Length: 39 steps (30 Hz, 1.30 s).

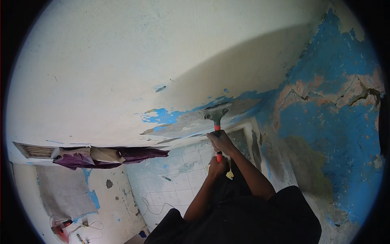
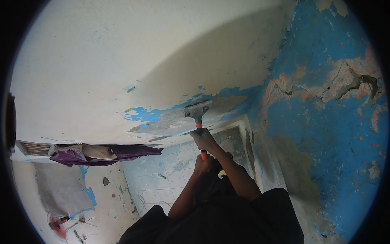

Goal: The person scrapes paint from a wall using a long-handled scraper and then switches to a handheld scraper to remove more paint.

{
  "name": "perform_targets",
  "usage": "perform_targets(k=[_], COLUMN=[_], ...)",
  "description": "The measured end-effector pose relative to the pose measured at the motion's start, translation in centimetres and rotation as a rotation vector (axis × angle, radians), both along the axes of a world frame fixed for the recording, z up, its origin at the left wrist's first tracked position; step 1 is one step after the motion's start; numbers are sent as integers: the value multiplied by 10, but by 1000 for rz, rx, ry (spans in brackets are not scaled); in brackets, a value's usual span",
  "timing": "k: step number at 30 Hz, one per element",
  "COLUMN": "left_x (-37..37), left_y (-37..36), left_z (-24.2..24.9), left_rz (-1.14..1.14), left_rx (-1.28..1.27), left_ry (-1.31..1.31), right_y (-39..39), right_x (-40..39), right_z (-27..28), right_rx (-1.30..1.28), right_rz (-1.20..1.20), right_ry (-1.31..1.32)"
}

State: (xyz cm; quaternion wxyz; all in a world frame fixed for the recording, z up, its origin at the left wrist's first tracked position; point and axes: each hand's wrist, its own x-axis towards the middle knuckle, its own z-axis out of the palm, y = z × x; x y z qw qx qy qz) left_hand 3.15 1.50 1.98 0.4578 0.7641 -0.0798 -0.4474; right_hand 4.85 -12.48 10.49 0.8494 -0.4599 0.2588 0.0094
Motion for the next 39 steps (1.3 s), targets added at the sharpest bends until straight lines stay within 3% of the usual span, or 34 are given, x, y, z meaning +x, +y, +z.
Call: perform_targets(k=[2, 5, 8, 11, 12, 15, 20, 27, 35, 39], left_x=[-8, -8, 2, 10, 11, 15, -11, -13, -11, 12], left_y=[4, 11, 0, -32, -39, -37, 3, 3, -5, -13], left_z=[2, -33, -25, 50, 69, 39, -45, -17, -43, 17], left_rz=[25, 47, 47, 31, 43, 9, 38, 48, 127, 117], left_rx=[-47, 5, 50, -102, -109, -135, -59, -138, -100, -196], left_ry=[-26, 59, -13, -133, -63, -137, 95, 123, 95, 22], right_y=[3, 12, 2, -14, -23, -20, 8, 5, 9, 2], right_x=[-4, 0, 4, 3, 4, 5, -4, -3, 7, 15], right_z=[-8, -43, -19, 56, 59, 50, -49, -9, -39, 37], right_rx=[18, 5, -118, -226, -279, -270, -190, -201, -249, -353], right_rz=[4, 20, 10, -72, -7, -62, -61, 18, 59, -4], right_ry=[-20, 33, 25, -59, -42, -113, 30, 69, 94, -37])
